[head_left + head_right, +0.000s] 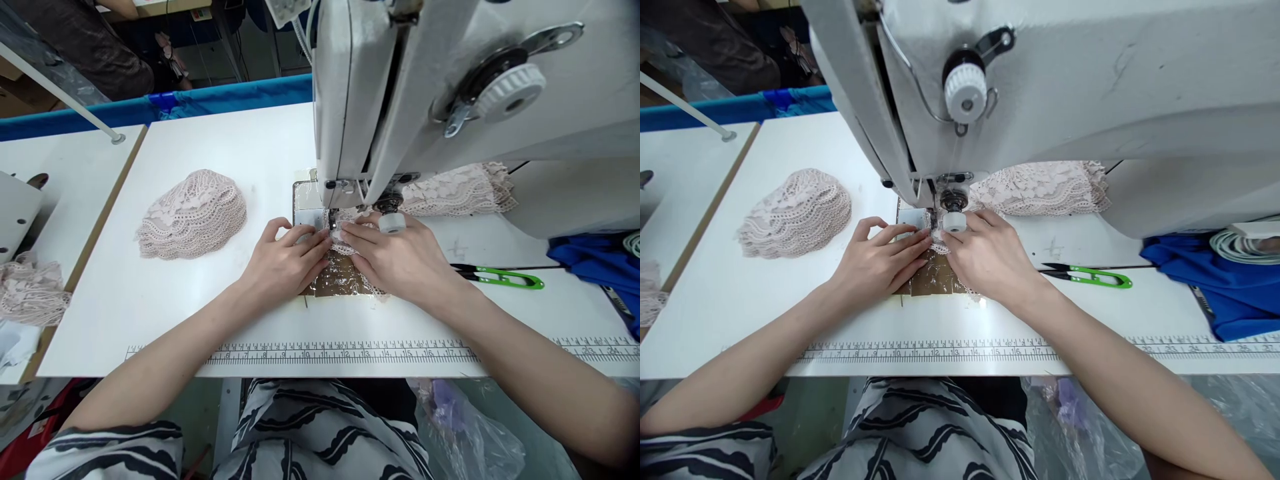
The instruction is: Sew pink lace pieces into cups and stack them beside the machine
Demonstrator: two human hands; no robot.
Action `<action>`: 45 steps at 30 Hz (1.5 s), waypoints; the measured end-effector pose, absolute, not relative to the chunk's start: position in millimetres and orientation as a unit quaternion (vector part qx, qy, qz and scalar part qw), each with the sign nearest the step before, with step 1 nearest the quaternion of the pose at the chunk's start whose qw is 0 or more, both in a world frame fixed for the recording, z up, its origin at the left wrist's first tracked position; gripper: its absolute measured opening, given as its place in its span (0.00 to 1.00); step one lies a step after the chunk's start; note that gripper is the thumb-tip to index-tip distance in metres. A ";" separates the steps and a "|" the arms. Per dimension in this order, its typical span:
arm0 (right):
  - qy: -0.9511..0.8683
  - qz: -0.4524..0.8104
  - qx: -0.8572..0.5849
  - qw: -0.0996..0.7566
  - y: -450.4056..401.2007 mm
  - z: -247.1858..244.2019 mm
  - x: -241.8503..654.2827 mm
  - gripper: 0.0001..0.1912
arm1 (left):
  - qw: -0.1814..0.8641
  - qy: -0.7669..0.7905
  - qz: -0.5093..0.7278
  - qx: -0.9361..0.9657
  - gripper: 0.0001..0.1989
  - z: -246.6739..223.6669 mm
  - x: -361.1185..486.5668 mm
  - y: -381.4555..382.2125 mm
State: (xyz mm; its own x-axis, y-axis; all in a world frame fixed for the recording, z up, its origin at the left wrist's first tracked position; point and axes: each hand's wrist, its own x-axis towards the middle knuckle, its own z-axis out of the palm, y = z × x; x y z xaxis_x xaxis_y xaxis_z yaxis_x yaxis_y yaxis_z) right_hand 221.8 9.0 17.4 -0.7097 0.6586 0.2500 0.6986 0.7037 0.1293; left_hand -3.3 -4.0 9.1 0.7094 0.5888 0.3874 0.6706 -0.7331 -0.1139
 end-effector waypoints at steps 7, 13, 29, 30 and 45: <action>-0.916 -0.107 -0.376 0.092 10.4 14.9 222.9 0.18 | 0.104 -0.357 -0.157 -0.915 0.15 8.3 -3.8 -1.6; -0.912 -0.097 -0.388 0.091 11.4 13.3 222.2 0.18 | 0.079 -0.364 -0.162 -0.914 0.16 6.0 -3.6 1.1; -0.905 -0.109 -0.404 0.078 17.2 13.4 221.2 0.20 | 0.047 -0.372 -0.172 -0.911 0.16 3.3 -4.7 8.3; -0.905 -0.107 -0.404 0.076 17.9 12.8 221.1 0.20 | 0.047 -0.374 -0.173 -0.910 0.16 3.3 -4.5 8.6; -0.900 -0.073 -0.413 0.123 24.2 9.7 221.1 0.19 | 0.107 -0.361 -0.178 -0.909 0.14 3.5 -5.1 8.4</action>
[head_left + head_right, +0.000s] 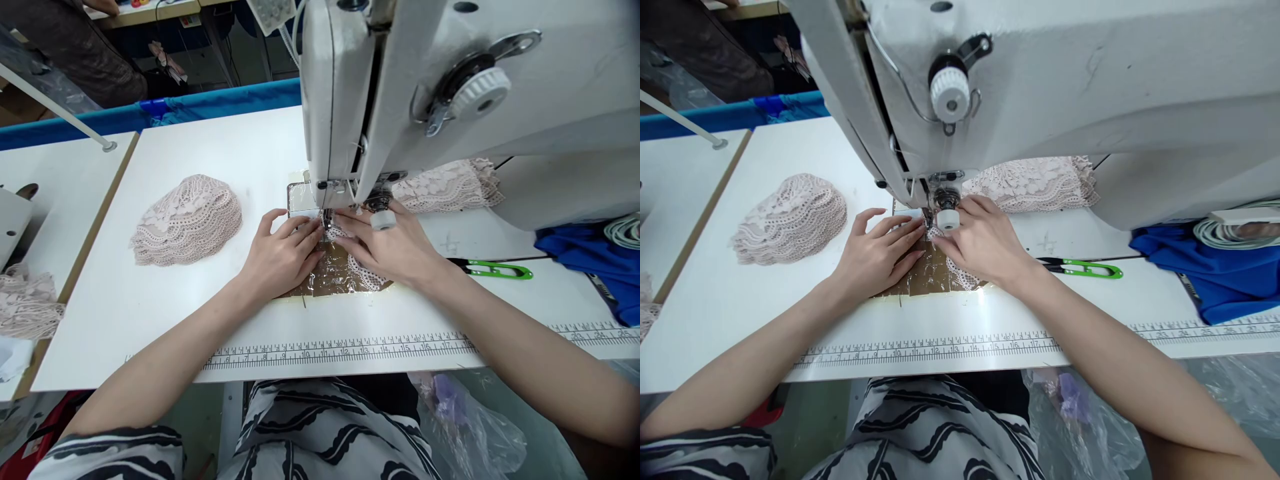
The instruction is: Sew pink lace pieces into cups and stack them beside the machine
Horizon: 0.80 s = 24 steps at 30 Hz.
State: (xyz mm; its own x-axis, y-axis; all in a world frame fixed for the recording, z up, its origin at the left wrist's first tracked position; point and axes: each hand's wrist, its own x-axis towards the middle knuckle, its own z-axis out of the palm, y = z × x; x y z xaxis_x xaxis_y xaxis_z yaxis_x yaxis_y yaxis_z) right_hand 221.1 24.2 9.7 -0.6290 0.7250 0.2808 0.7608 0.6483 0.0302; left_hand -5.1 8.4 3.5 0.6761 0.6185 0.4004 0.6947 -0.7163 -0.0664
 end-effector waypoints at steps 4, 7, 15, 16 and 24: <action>-0.897 -0.063 -0.421 0.119 31.8 6.2 222.0 0.20 | 0.153 -0.337 -0.199 -0.907 0.12 4.3 -2.4 2.6; -0.899 -0.073 -0.419 0.106 29.0 10.6 222.5 0.20 | 0.128 -0.299 -0.191 -0.926 0.16 6.0 -1.1 -0.3; -0.894 -0.086 -0.426 0.110 21.6 10.4 221.6 0.20 | 0.178 -0.335 -0.236 -0.895 0.07 14.8 -13.9 0.9; -0.894 -0.083 -0.427 0.110 23.0 6.8 220.9 0.21 | 0.171 -0.329 -0.229 -0.900 0.07 14.3 -12.3 -0.6; -0.887 -0.034 -0.445 0.120 21.9 18.7 222.5 0.18 | 0.206 -0.366 -0.169 -0.892 0.07 13.7 -19.3 1.6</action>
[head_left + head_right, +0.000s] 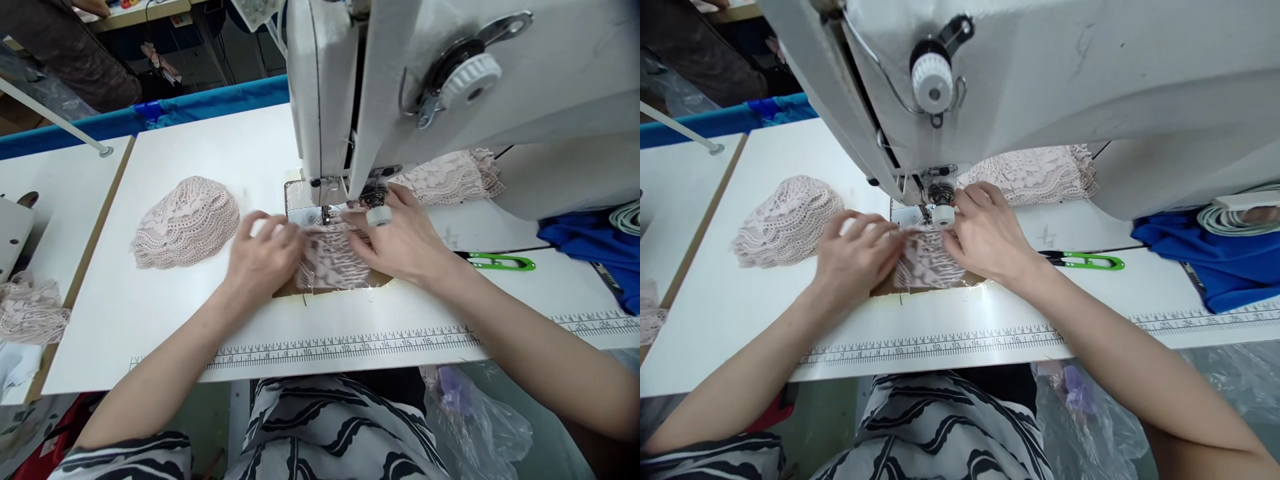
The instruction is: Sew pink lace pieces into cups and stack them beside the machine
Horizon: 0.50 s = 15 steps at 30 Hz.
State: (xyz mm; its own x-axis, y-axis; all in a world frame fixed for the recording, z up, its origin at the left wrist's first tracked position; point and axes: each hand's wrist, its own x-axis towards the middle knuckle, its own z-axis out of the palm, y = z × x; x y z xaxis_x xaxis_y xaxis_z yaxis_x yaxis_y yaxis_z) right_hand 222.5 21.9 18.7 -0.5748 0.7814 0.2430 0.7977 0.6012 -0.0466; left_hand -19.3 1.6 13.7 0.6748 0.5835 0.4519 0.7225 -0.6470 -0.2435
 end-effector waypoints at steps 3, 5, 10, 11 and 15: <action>-0.893 -0.012 -0.430 0.131 19.7 28.6 227.1 0.19 | 0.225 -0.466 -0.202 -0.831 0.09 19.9 -25.3 1.4; -0.899 -0.025 -0.417 0.129 19.2 30.4 228.8 0.18 | 0.167 -0.451 -0.223 -0.848 0.11 21.5 -19.0 -4.4; -0.916 -0.040 -0.383 0.111 9.8 27.8 222.6 0.17 | 0.053 -0.446 -0.137 -0.883 0.24 14.8 -5.3 -10.2; -0.919 -0.032 -0.377 0.113 6.1 27.0 219.7 0.17 | 0.069 -0.476 -0.132 -0.867 0.25 13.5 -7.8 -7.7; -0.922 -0.021 -0.367 0.124 -8.0 23.3 208.9 0.15 | 0.119 -0.492 -0.184 -0.843 0.20 13.4 -18.7 1.5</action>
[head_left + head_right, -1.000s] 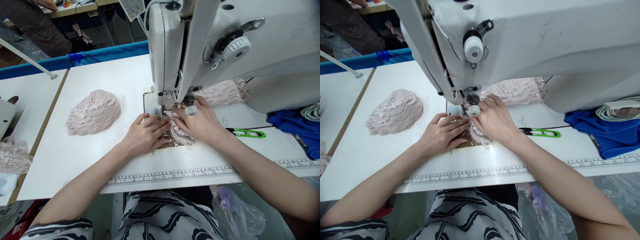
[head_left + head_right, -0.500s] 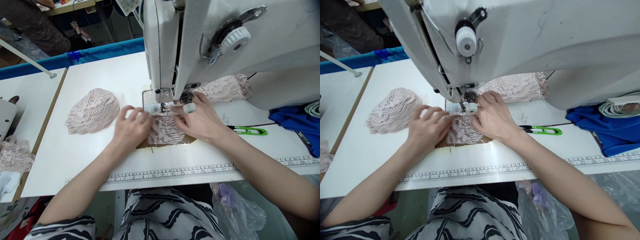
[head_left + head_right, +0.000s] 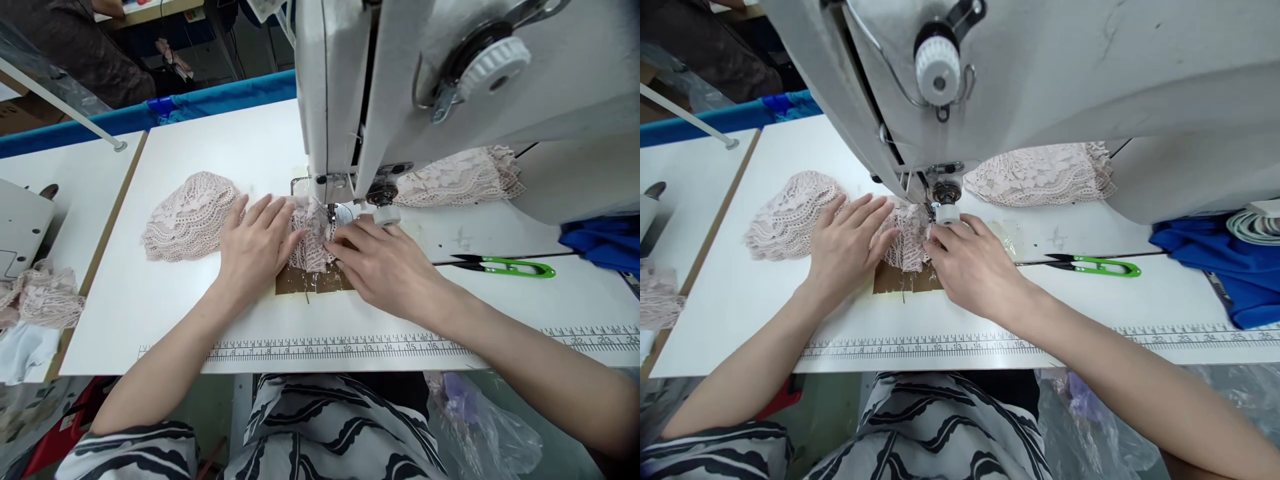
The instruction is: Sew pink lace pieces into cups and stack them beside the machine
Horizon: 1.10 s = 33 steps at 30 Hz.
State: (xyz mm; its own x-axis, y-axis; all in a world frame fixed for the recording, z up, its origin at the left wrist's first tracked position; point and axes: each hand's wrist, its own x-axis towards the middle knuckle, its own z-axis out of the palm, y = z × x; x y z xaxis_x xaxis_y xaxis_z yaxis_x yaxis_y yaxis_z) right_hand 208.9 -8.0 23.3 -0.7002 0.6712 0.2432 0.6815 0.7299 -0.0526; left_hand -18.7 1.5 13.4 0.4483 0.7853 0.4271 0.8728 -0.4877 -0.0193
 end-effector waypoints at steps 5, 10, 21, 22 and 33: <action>-0.918 -0.043 -0.375 0.117 -13.3 20.1 208.2 0.17 | 0.052 -0.351 -0.214 -0.910 0.15 8.5 -3.5 -2.7; -0.915 -0.071 -0.382 0.107 -14.0 21.6 211.5 0.16 | 0.021 -0.364 -0.182 -0.913 0.18 0.0 4.8 -3.5; -0.917 -0.090 -0.370 0.119 -9.8 18.5 216.3 0.15 | 0.029 -0.381 -0.160 -0.910 0.21 1.1 3.8 -8.3; -0.918 -0.090 -0.368 0.116 -9.6 18.0 216.4 0.15 | 0.029 -0.384 -0.157 -0.909 0.21 0.7 4.0 -8.7; -0.915 -0.098 -0.379 0.100 -9.4 19.6 216.5 0.17 | 0.044 -0.395 -0.141 -0.907 0.21 1.4 6.6 -11.3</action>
